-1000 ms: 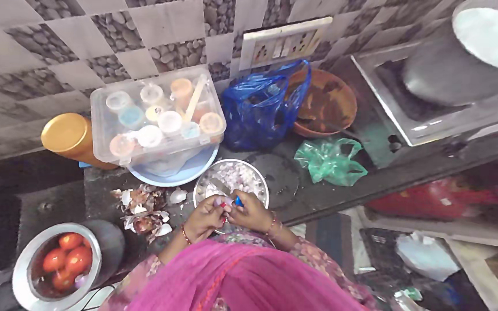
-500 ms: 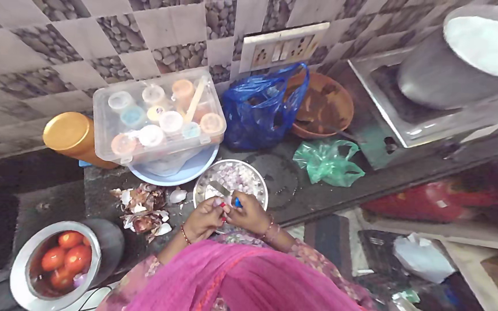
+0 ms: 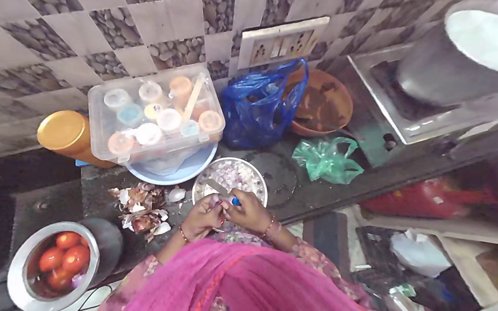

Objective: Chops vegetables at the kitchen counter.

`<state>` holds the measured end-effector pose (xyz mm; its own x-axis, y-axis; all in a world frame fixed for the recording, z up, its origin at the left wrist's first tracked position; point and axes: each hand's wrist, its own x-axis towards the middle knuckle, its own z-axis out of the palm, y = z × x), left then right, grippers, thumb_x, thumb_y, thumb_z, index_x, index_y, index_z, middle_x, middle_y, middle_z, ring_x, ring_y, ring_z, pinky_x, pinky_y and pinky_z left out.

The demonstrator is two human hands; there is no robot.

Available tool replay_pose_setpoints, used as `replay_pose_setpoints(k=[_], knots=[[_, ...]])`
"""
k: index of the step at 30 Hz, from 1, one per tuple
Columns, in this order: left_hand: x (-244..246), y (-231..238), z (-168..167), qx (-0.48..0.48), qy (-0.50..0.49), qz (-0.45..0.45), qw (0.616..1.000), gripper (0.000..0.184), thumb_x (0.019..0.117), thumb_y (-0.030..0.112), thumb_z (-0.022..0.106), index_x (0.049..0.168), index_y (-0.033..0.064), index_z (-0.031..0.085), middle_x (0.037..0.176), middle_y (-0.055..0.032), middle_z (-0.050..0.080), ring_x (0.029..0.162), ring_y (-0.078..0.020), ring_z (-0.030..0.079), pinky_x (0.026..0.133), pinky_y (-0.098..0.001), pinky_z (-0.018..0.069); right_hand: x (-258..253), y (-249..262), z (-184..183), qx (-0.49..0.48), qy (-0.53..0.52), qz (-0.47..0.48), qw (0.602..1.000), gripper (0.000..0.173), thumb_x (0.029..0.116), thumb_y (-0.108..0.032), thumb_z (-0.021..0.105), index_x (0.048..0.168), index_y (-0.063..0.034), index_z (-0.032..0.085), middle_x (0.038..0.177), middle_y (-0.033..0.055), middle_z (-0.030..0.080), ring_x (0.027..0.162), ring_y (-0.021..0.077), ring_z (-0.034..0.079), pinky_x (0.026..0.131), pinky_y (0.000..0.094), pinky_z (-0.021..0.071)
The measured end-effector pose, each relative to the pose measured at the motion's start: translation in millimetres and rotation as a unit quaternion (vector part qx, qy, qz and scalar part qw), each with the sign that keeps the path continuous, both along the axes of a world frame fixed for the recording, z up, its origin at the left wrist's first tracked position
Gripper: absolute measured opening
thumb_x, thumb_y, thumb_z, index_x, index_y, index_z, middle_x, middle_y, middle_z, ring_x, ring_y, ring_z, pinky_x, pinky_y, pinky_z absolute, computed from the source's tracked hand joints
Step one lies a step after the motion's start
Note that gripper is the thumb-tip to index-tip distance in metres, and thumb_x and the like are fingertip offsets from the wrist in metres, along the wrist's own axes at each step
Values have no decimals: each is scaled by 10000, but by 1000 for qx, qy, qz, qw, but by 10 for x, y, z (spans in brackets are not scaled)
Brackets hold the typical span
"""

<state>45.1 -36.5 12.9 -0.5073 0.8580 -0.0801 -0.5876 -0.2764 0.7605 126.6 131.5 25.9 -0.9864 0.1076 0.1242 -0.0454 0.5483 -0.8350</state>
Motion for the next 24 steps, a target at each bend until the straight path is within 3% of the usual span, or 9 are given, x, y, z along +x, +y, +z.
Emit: replay_pose_setpoints(k=[6, 16, 19, 22, 24], knots=[[16, 39, 30, -24, -13, 23, 999, 218, 852, 30, 705, 952, 223, 689, 824, 88, 704, 672, 11, 629, 600, -166, 518, -2, -44, -4, -9, -24, -3, 1000, 438, 1027, -344, 501, 863, 42, 627, 633, 85, 560, 575, 165, 560, 550, 352, 477], [27, 57, 49, -84, 1, 57, 995, 292, 767, -48, 668, 988, 140, 640, 822, 77, 712, 701, -11, 661, 640, -195, 557, 1, -71, 38, 38, -79, -12, 996, 519, 1036, -405, 460, 815, 33, 629, 630, 120, 575, 602, 251, 600, 573, 444, 487], [19, 66, 36, -73, -33, 62, 995, 377, 756, -68, 657, 1082, 109, 584, 838, 62, 714, 719, -29, 673, 650, -208, 565, -5, -71, 24, 48, -77, -13, 996, 540, 1033, -434, 462, 809, 29, 628, 634, 124, 579, 607, 253, 608, 574, 446, 491], [-16, 68, -52, -30, -61, 41, 997, 550, 809, -11, 680, 1323, 65, 500, 933, 45, 727, 796, -54, 695, 719, -236, 586, -21, -14, 88, 48, -118, 9, 992, 532, 1021, -451, 506, 870, 42, 638, 675, 133, 596, 642, 268, 615, 610, 467, 507], [-39, 62, -71, -31, -56, 34, 997, 420, 849, 7, 648, 1263, 66, 611, 973, 30, 741, 837, -56, 699, 760, -246, 588, -34, 45, 145, 25, -167, 42, 985, 485, 1015, -437, 522, 909, 24, 626, 700, 107, 585, 655, 234, 599, 628, 446, 505]])
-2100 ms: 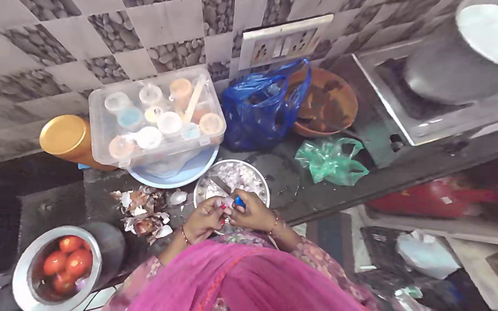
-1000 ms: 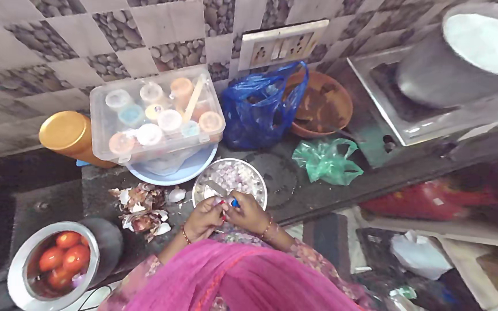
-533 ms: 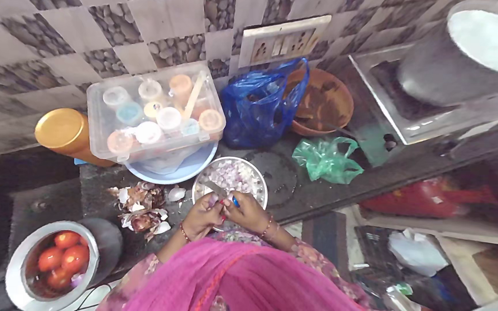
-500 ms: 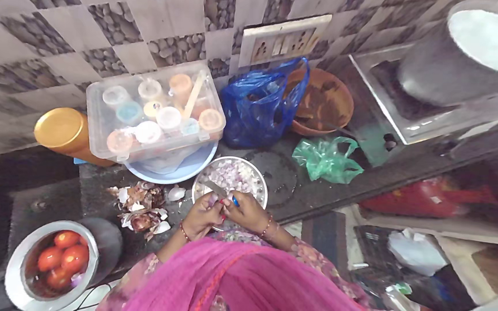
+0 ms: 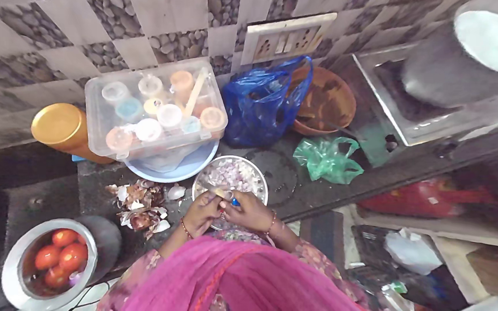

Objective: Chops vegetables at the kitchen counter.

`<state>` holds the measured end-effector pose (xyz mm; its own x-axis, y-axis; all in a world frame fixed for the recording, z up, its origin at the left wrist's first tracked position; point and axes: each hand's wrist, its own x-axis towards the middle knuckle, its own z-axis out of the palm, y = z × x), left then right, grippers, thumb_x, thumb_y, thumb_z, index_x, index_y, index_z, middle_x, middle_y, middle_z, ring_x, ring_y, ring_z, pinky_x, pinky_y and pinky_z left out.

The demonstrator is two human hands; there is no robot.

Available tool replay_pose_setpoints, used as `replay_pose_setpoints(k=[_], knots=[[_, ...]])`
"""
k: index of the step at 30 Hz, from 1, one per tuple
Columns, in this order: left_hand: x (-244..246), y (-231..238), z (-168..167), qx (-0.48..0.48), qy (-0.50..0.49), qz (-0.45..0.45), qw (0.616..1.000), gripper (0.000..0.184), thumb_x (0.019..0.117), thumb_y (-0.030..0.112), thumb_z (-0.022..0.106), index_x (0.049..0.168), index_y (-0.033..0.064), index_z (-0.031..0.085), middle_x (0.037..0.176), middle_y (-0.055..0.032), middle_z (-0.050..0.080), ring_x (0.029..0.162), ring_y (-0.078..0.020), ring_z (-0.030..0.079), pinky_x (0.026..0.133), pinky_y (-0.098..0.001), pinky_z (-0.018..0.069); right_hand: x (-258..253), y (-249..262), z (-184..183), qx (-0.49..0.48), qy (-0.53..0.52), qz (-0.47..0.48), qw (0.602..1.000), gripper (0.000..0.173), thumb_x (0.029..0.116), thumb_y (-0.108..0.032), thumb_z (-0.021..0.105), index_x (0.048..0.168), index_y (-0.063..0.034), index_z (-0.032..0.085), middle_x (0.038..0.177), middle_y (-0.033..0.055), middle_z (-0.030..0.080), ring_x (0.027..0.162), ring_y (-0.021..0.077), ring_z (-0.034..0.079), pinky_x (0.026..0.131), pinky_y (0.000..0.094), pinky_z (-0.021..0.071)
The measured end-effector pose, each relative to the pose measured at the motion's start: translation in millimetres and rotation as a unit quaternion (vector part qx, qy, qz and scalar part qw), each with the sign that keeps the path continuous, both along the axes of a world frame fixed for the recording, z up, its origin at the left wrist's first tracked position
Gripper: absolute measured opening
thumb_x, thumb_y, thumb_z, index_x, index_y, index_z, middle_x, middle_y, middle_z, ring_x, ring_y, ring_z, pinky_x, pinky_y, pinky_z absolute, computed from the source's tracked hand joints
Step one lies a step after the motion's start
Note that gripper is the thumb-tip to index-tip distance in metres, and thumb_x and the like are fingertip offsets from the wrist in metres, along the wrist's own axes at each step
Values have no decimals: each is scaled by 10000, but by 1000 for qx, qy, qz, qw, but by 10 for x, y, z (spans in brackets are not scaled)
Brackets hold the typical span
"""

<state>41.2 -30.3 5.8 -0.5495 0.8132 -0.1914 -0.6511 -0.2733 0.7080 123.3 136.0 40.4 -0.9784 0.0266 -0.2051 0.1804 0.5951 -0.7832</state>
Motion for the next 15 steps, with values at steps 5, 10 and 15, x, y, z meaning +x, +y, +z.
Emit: replay_pose_setpoints(k=[5, 10, 15], knots=[[-55, -52, -39, -35, 30, -55, 997, 411, 838, -13, 637, 1245, 46, 647, 958, 37, 742, 804, -41, 687, 725, -226, 575, 9, 104, 108, -90, -87, 57, 990, 339, 1040, -307, 470, 937, -4, 582, 713, 30, 529, 636, 107, 532, 607, 317, 456], [-45, -66, -67, -34, 55, -89, 994, 471, 824, -37, 665, 1283, 62, 625, 1027, 55, 743, 865, -41, 697, 773, -236, 587, 30, 172, 33, -158, -118, 62, 978, 330, 1067, -289, 452, 919, -22, 578, 712, -23, 486, 618, 36, 476, 596, 241, 426], [-53, -61, -181, 22, 106, -110, 988, 554, 752, 7, 780, 1287, 64, 645, 1167, 70, 716, 995, -33, 679, 882, -246, 570, 56, 182, 40, -207, -121, 66, 969, 341, 1048, -244, 472, 740, -107, 523, 620, -101, 428, 545, -29, 408, 530, 184, 353]])
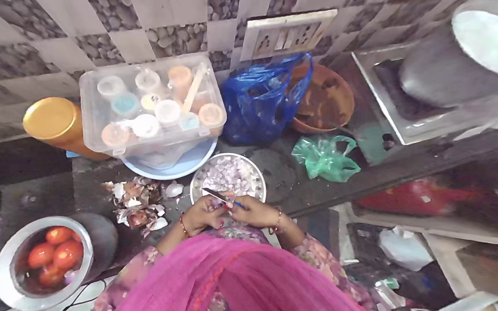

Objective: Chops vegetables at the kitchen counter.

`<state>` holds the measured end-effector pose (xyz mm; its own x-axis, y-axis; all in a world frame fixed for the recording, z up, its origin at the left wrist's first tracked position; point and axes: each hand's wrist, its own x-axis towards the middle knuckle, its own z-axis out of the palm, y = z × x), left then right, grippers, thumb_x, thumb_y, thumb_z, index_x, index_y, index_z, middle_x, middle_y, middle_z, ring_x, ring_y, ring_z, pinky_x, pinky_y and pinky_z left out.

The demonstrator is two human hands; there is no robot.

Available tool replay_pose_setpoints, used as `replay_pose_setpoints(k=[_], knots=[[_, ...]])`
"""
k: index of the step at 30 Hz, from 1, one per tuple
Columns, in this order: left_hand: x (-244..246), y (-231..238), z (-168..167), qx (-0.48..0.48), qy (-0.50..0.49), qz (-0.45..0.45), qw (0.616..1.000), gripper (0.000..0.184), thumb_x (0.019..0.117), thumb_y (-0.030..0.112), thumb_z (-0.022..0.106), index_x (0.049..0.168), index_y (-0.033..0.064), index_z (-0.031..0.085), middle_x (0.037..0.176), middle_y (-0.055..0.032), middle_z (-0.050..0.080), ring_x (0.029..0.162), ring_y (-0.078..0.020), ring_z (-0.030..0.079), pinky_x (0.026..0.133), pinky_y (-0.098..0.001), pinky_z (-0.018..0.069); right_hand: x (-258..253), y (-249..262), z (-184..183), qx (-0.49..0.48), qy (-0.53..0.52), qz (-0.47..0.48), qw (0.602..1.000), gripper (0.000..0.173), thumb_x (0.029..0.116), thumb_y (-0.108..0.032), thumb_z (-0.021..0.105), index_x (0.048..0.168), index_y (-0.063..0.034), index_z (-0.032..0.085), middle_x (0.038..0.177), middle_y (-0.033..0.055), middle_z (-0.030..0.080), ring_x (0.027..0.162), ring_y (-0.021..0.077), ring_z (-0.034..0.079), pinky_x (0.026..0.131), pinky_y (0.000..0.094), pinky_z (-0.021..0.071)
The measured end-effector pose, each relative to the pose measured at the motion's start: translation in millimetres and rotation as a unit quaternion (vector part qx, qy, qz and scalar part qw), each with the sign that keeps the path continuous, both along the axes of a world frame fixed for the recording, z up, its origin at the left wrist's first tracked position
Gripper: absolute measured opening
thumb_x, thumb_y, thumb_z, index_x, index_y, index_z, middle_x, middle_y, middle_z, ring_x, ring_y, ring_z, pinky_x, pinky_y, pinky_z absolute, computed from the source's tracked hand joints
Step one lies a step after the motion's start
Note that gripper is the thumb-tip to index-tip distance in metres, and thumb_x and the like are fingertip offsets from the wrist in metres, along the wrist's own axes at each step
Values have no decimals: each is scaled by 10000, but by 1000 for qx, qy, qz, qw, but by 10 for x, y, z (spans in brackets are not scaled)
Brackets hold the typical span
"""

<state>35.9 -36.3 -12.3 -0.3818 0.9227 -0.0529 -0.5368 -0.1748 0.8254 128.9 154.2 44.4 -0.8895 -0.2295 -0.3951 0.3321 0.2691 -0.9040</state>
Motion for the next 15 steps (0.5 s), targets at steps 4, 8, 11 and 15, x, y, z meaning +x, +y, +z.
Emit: replay_pose_setpoints(k=[4, 8, 11, 15], knots=[[-8, -10, 52, -8, 38, -35, 999, 597, 743, 57, 803, 1314, 57, 629, 1128, 117, 719, 929, 28, 667, 824, -183, 559, 24, 34, -60, -56, 1, 28, 998, 330, 1040, -211, 467, 722, -134, 507, 595, -121, 400, 513, -43, 375, 495, 170, 321], [-18, -27, 47, -23, 107, -25, 994, 419, 778, 32, 740, 1192, 16, 677, 1139, 95, 712, 990, 21, 657, 885, -198, 550, 49, 58, -123, -112, -11, 38, 993, 284, 1016, -174, 474, 736, -164, 521, 588, -148, 408, 502, -55, 371, 480, 160, 319], [-16, -34, 50, -31, 98, -23, 994, 404, 805, 24, 713, 1206, 34, 669, 1035, 124, 720, 905, 21, 661, 827, -193, 558, 81, 72, -173, -163, -41, 43, 985, 223, 1009, -165, 468, 805, -168, 559, 574, -160, 417, 466, -61, 355, 442, 145, 305], [-4, -32, 14, -62, 107, -9, 992, 297, 850, 79, 711, 1143, 33, 695, 933, 94, 708, 807, 3, 652, 746, -199, 560, 115, 93, -237, -216, -86, 42, 972, 205, 981, -249, 472, 785, -202, 511, 541, -146, 414, 425, -47, 353, 406, 145, 290]])
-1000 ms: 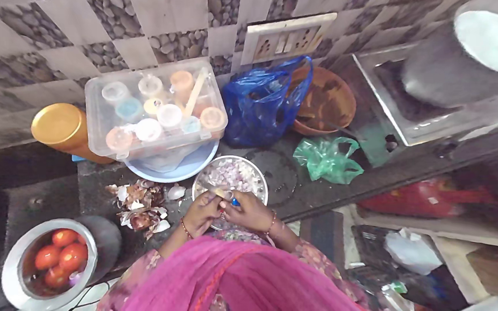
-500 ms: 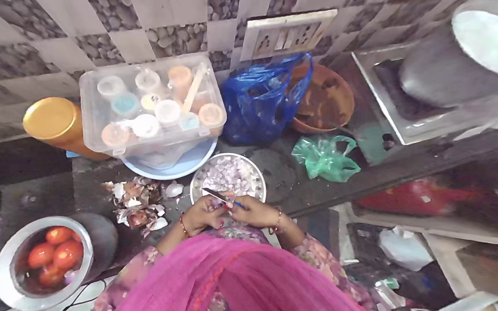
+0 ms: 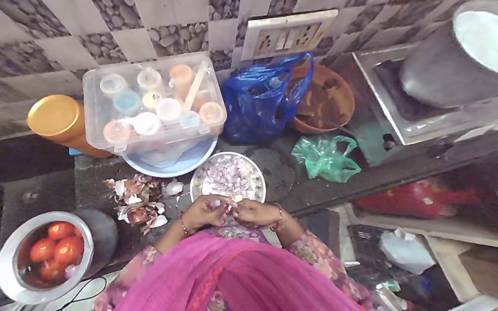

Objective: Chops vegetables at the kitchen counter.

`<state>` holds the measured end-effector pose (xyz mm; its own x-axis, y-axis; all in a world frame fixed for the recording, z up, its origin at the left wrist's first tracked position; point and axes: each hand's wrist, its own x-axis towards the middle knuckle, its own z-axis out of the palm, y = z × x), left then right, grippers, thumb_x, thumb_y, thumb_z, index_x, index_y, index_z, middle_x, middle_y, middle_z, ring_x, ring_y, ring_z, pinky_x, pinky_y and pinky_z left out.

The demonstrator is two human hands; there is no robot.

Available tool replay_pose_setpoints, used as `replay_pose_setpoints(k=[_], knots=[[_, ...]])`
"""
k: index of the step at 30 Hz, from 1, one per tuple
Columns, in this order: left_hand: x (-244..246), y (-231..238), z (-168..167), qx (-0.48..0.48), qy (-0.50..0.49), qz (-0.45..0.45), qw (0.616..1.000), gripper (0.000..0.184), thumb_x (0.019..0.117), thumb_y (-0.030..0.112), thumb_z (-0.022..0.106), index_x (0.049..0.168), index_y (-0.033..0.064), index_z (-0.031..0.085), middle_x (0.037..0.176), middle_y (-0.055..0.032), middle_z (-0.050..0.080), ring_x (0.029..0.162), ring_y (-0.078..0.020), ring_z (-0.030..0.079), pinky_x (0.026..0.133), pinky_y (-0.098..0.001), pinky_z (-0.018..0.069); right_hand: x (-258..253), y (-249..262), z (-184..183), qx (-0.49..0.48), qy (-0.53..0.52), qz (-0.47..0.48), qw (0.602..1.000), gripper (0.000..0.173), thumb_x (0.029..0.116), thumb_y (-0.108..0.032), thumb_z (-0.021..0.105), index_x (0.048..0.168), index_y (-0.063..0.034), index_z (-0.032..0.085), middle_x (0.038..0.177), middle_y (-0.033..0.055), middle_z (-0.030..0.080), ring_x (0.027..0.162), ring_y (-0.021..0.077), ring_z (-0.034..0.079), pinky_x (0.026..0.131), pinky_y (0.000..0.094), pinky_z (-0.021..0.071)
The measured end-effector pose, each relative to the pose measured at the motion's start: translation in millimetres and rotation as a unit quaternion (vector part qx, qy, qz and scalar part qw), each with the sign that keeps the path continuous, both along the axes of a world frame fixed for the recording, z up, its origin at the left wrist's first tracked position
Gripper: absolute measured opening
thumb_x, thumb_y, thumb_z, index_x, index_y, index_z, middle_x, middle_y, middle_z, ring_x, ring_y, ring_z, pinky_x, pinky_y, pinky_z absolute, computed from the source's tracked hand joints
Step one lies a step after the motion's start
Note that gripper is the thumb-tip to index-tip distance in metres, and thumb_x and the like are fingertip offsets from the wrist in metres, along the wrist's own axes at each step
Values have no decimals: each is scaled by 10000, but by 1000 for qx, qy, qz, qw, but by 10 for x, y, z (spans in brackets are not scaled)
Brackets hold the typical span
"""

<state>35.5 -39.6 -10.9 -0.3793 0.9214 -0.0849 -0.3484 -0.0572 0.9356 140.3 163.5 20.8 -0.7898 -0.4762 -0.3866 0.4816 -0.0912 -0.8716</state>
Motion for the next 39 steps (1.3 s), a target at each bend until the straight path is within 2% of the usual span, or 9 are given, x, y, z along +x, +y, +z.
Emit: replay_pose_setpoints(k=[5, 8, 10, 12, 17, 23, 28, 37, 39], knots=[[28, 13, 40, -56, 57, 37, 996, 275, 829, 30, 669, 1101, -4, 694, 875, 73, 705, 751, 20, 645, 711, -185, 558, 30, 17, -74, -70, -25, 11, 997, 316, 1027, -404, 460, 766, -226, 471, 544, -147, 398, 417, -42, 345, 394, 138, 280], [8, 8, 66, -113, 92, 59, 988, 214, 878, 72, 640, 1071, -5, 692, 855, 72, 688, 748, 27, 636, 724, -186, 553, 86, 17, -39, -132, 2, -22, 991, 416, 945, -631, 599, 775, -261, 509, 570, -176, 426, 437, -61, 367, 402, 126, 287], [3, 7, 108, -156, 70, 81, 982, 172, 885, 69, 632, 1040, 14, 683, 803, 76, 665, 698, 16, 625, 682, -189, 551, 110, 0, 26, -87, 77, -129, 985, 287, 957, -471, 659, 813, -253, 541, 601, -187, 473, 480, -70, 407, 445, 127, 330], [17, 12, 163, -174, 38, 95, 980, 118, 855, 55, 634, 966, 67, 674, 750, 104, 653, 654, 16, 617, 638, -182, 543, 72, -32, 90, 75, 159, -234, 956, 151, 909, -222, 685, 893, -134, 563, 656, -138, 505, 535, -47, 461, 508, 151, 406], [48, 53, 259, -164, -1, 77, 983, 118, 837, -1, 638, 906, 86, 679, 730, 109, 655, 643, 17, 608, 633, -185, 539, -5, -63, 49, 334, 277, -198, 879, 395, 878, -321, 737, 1094, 5, 685, 1009, 104, 683, 833, 104, 608, 731, 271, 520], [20, -17, 215, -120, -39, 19, 992, 178, 944, 20, 543, 1094, 22, 639, 854, 74, 685, 716, -3, 643, 659, -182, 554, -40, -104, 28, 331, 279, -239, 869, 215, 935, -209, 658, 972, -7, 723, 939, 91, 707, 780, 80, 622, 720, 246, 521], [46, -28, 182, -108, -34, 35, 993, 178, 958, 60, 479, 998, 85, 650, 840, 112, 677, 707, 30, 617, 650, -166, 526, -22, -20, 131, 315, 325, -220, 864, 232, 924, -218, 697, 1001, -2, 723, 910, 75, 726, 751, 50, 615, 694, 217, 510], [25, -66, 204, -101, -16, -45, 994, 190, 918, 69, 485, 918, 145, 660, 796, 151, 689, 678, 61, 617, 637, -144, 524, -40, -27, 68, 337, 359, -155, 856, 254, 928, -202, 709, 1067, 7, 747, 980, 128, 741, 837, 176, 690, 776, 351, 567], [8, -66, 223, -87, -18, -60, 994, 202, 915, 59, 502, 990, 122, 679, 801, 157, 684, 682, 72, 606, 635, -130, 512, -44, -19, 56, 336, 362, -142, 858, 228, 918, -174, 711, 1046, 10, 749, 999, 135, 743, 869, 196, 701, 797, 372, 572]])
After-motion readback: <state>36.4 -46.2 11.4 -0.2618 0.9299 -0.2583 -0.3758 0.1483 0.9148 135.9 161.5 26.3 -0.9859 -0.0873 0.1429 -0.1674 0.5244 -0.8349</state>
